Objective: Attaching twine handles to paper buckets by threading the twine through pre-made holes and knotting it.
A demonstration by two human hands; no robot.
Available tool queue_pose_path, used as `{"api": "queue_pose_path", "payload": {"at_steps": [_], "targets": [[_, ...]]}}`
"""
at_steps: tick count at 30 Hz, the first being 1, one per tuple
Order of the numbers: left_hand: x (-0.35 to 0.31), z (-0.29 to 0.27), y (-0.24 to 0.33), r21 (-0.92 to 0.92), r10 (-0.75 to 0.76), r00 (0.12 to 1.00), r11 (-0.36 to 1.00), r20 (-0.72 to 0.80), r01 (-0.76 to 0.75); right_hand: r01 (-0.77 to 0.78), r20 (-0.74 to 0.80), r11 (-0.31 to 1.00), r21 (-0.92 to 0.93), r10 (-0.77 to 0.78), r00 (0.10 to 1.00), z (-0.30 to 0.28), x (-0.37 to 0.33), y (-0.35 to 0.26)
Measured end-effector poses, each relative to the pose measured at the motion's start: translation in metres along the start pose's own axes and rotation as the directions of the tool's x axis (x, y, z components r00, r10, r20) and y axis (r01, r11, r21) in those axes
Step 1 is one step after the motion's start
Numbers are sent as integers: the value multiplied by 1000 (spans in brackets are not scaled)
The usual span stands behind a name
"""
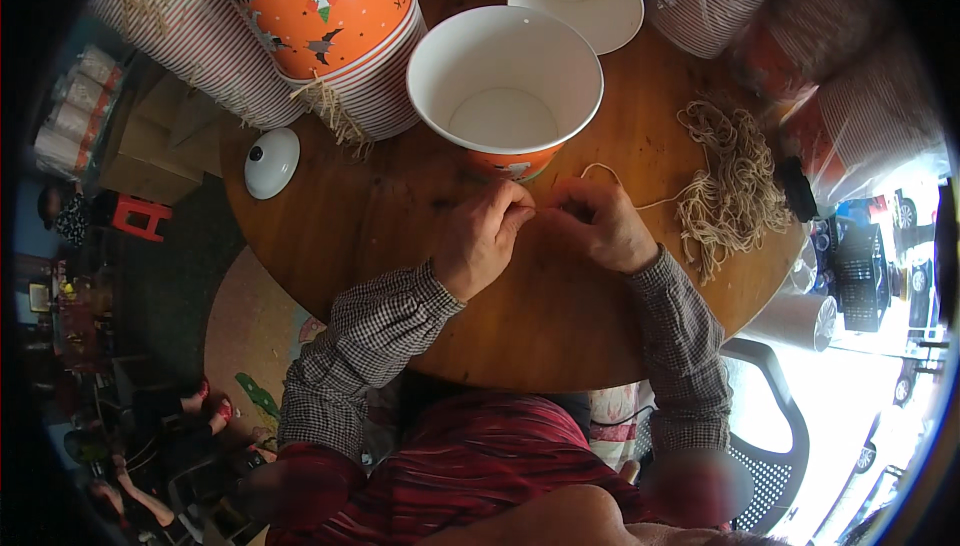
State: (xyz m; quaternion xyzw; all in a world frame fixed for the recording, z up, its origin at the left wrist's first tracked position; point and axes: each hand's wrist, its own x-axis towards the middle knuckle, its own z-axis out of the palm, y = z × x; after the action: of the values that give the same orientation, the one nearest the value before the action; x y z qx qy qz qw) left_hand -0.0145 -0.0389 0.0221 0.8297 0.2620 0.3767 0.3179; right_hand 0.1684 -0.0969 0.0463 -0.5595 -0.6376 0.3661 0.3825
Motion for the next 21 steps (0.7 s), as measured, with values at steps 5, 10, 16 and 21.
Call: {"api": "queue_pose_path", "payload": {"at_steps": [5,10,16,21], "targets": [[7,-2,1,115,181,982,978,-61,-173,13,-6,999,31,-13,1000,0,1,5],[12,-22,9,321,557,819,807,-140,-495,-273,207,732,624,183,961,7,-2,4],[30,-67,15,642,408,909,720,-82,-265,-203,109,732,650,175,979,9,-6,0],[32,-68,23,587,345,938,758,8,-284,-92,-5,742,664,128,992,12,-8,-13]]}}
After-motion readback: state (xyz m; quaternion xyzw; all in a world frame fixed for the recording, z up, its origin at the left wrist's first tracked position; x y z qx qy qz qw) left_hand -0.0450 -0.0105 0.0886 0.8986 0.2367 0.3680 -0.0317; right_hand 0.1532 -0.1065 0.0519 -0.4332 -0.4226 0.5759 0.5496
